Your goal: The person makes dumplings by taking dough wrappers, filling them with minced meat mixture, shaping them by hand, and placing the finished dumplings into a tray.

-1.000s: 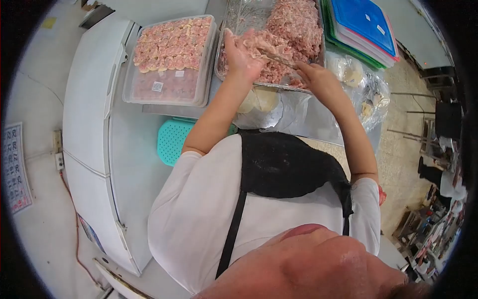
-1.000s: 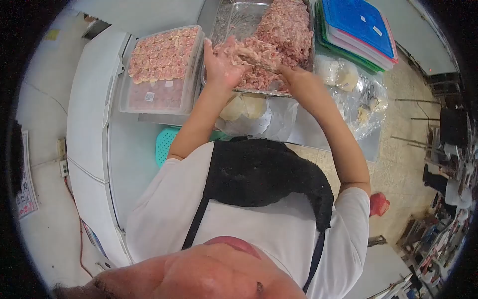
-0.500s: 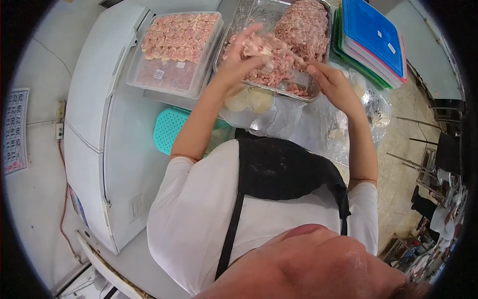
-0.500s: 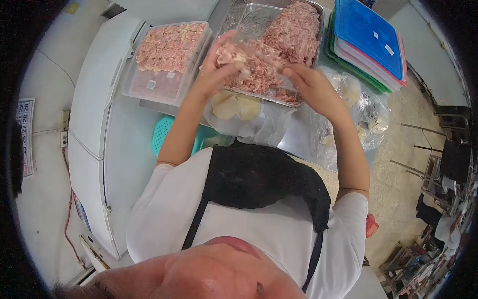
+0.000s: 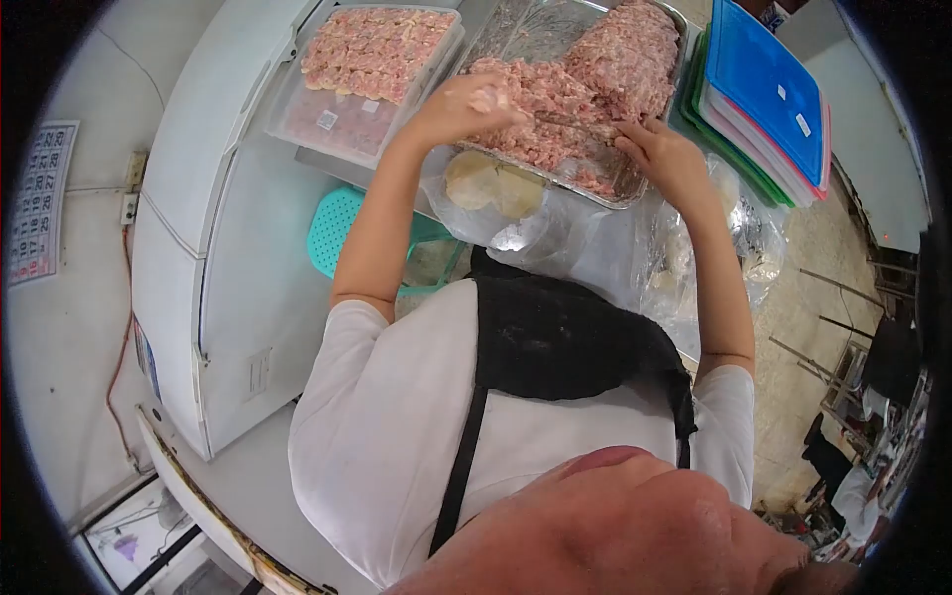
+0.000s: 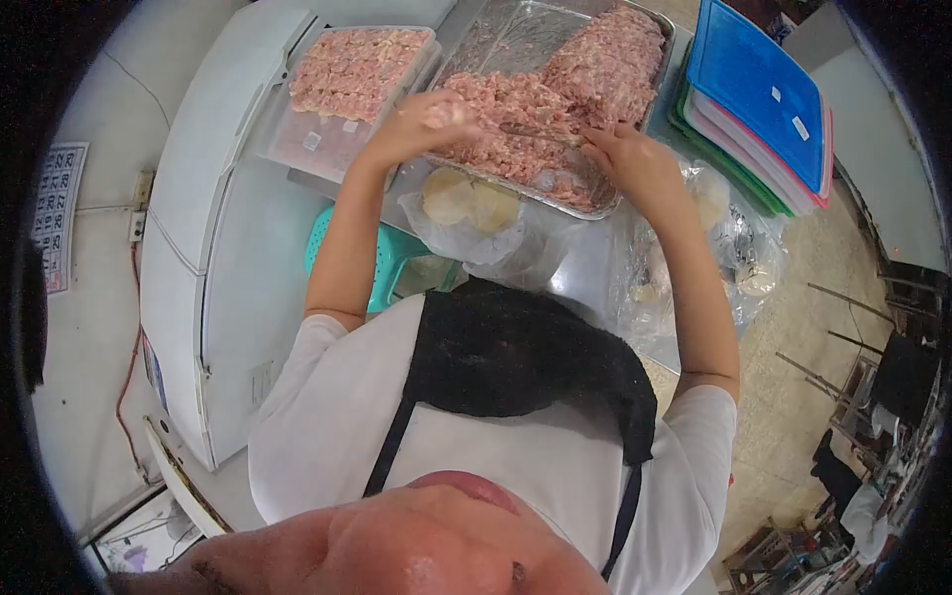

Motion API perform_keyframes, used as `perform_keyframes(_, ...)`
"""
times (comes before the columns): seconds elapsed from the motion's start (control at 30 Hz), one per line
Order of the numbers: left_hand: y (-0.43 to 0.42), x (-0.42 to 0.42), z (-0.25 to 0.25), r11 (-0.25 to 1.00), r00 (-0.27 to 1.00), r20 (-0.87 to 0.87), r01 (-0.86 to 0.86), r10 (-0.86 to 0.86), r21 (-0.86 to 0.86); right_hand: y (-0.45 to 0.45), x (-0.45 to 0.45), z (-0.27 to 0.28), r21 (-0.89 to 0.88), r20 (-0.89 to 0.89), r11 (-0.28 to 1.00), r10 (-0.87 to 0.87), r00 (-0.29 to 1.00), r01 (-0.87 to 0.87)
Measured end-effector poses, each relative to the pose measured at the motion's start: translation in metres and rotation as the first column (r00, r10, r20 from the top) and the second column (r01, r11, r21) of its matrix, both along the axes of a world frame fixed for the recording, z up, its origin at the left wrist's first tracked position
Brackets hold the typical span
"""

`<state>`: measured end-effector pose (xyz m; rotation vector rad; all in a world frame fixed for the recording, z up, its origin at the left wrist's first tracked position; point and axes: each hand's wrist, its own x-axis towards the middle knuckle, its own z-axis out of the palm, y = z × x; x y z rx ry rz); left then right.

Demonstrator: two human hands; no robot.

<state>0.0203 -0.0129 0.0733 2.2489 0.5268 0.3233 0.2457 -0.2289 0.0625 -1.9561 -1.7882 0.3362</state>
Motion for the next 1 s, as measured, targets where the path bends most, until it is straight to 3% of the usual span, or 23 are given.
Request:
perform_keyframes(0.07,0.005,-0.009,-0.004,0.987,0.989,0.064,-0.129,0.135,-0.095,0.001,-0.002,-0.005,-0.064,0.115,0.997,-0.044,0.992,0.051)
perform_keyframes(0.17,0.009,-0.013,-0.009,0.971,0.956,0.168,-0.237,0.239,-0.032,0.01,-0.006,-0.035,-0.192,0.224,0.981,0.045,0.974,-0.001)
perform_keyframes(0.23,0.012,-0.013,-0.013,0.97,0.964,0.114,-0.236,0.241,-0.052,0.019,-0.025,-0.044,-0.202,0.333,0.977,0.131,0.934,-0.065)
perform_keyframes(0.27,0.015,-0.013,-0.013,0.97,0.966,0.089,-0.237,0.242,-0.059,0.02,-0.035,-0.064,-0.128,0.245,0.991,0.067,0.967,-0.036)
perform_keyframes(0.4,0.006,-0.01,-0.011,0.989,0.989,0.003,-0.151,0.151,-0.004,0.005,-0.011,-0.064,-0.213,0.06,0.975,0.075,0.995,-0.061)
perform_keyframes(0.5,0.0,-0.011,-0.02,0.993,0.994,0.033,-0.099,0.101,-0.065,-0.01,0.005,-0.039,-0.156,-0.471,0.986,-0.016,0.882,-0.065)
perform_keyframes(0.53,-0.001,-0.01,-0.019,0.993,0.997,0.021,-0.065,0.068,-0.095,-0.013,0.007,-0.008,-0.326,-0.496,0.944,-0.131,0.858,-0.044)
perform_keyframes(0.57,-0.004,-0.008,-0.019,0.992,0.999,0.011,-0.031,0.033,-0.126,-0.015,0.008,0.007,-0.321,-0.489,0.947,-0.147,0.86,-0.021)
perform_keyframes(0.63,-0.017,0.001,-0.015,0.996,0.989,0.119,0.086,-0.084,-0.008,-0.018,0.005,0.024,-0.311,-0.474,0.95,-0.182,0.861,0.03)
perform_keyframes(0.67,-0.022,0.005,-0.014,0.989,0.975,0.167,0.14,-0.147,0.056,-0.018,-0.004,0.025,-0.131,-0.396,0.991,-0.065,0.916,0.014)
perform_keyframes(0.73,-0.024,0.011,-0.029,0.975,0.96,0.178,0.223,-0.218,-0.009,-0.013,-0.023,0.023,0.225,-0.164,0.971,0.125,0.978,-0.086)
perform_keyframes(0.77,-0.022,0.012,-0.037,0.964,0.95,0.184,0.262,-0.251,-0.041,-0.012,-0.023,0.018,0.176,-0.201,0.978,0.148,0.968,-0.113)
perform_keyframes(0.83,-0.023,0.012,-0.028,0.964,0.955,0.14,0.247,-0.26,0.103,-0.01,-0.02,0.011,0.078,-0.273,0.982,0.188,0.943,-0.173)
perform_keyframes(0.87,-0.024,0.01,-0.024,0.955,0.958,0.118,0.238,-0.261,0.175,-0.013,-0.013,0.016,0.064,-0.173,0.988,0.15,0.973,-0.141)
perform_keyframes(0.93,-0.024,0.002,-0.025,0.976,0.967,0.131,0.211,-0.217,0.055,-0.021,-0.005,0.043,0.05,0.032,0.996,0.066,0.997,-0.068)
perform_keyframes(1.0,-0.022,-0.002,-0.026,0.983,0.973,0.138,0.185,-0.183,-0.003,-0.026,-0.022,0.054,0.149,0.014,0.989,-0.011,1.0,0.008)
